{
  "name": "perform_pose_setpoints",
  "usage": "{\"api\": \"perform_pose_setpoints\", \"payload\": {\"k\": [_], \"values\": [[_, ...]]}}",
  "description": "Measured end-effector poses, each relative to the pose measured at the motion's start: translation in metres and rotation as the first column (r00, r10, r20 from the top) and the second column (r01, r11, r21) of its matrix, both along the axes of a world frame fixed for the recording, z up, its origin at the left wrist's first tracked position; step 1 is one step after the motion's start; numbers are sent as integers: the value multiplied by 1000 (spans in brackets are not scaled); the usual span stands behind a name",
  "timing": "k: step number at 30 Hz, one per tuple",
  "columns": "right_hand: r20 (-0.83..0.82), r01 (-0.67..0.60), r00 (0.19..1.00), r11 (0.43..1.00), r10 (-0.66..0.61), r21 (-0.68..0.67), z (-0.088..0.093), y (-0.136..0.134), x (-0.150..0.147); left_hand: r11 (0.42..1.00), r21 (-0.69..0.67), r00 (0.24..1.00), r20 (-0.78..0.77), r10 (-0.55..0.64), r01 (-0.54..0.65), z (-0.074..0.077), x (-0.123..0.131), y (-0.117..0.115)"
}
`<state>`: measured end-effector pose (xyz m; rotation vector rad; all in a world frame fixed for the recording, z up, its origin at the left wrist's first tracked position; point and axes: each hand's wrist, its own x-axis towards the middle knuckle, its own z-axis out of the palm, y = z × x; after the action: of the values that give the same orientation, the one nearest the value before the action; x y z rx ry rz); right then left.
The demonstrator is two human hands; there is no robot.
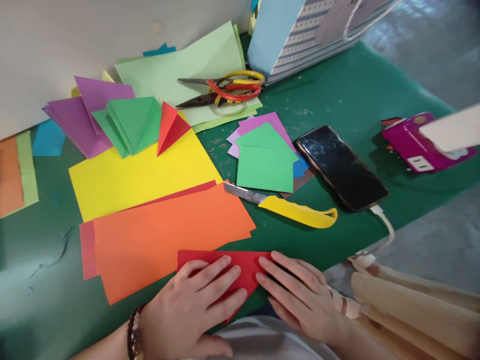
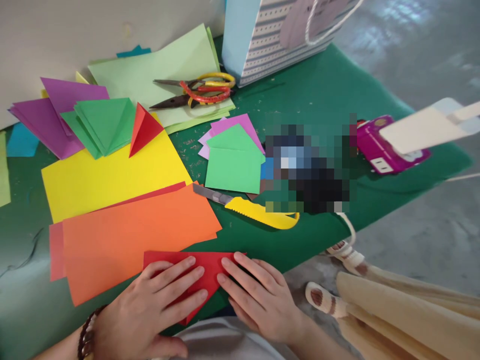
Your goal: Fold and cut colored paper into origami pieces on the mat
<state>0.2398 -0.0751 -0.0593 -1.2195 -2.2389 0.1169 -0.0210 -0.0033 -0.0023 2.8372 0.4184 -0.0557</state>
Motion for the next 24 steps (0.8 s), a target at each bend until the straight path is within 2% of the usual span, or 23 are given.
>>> {"api": "perform_pose_setpoints", "payload": {"k": [6, 10, 13, 15, 17, 21, 24], "values": [[-20, -4, 1000, 1000, 4, -4, 1, 0, 0, 1000, 1, 1000, -8, -1, 1, 0, 0, 1], [-43, -21, 999, 997, 18, -74, 23, 7, -2, 1000, 10, 1000, -7, -7, 7, -1, -1, 2], [-124, 30, 991, 995, -42, -98, 43, 19, -11, 1000, -4, 1000, 7, -2, 2, -1, -2, 2], [-126, 49, 990, 991, -65, -122, 49, 27, -18, 1000, -17, 1000, 16, 11, -10, -1, -2, 2], [-113, 60, 991, 990, -75, -130, 48, 30, -23, 999, -26, 1000, 22, 20, -20, -1, -2, 1], [-137, 42, 990, 999, -43, -13, 32, 18, -16, 999, -26, 1000, 23, 19, -19, -2, -3, 0], [-117, 110, 987, 994, -110, -4, 22, 4, -7, 1000, -19, 1000, 2, 25, -25, -3, -3, -1]]}}
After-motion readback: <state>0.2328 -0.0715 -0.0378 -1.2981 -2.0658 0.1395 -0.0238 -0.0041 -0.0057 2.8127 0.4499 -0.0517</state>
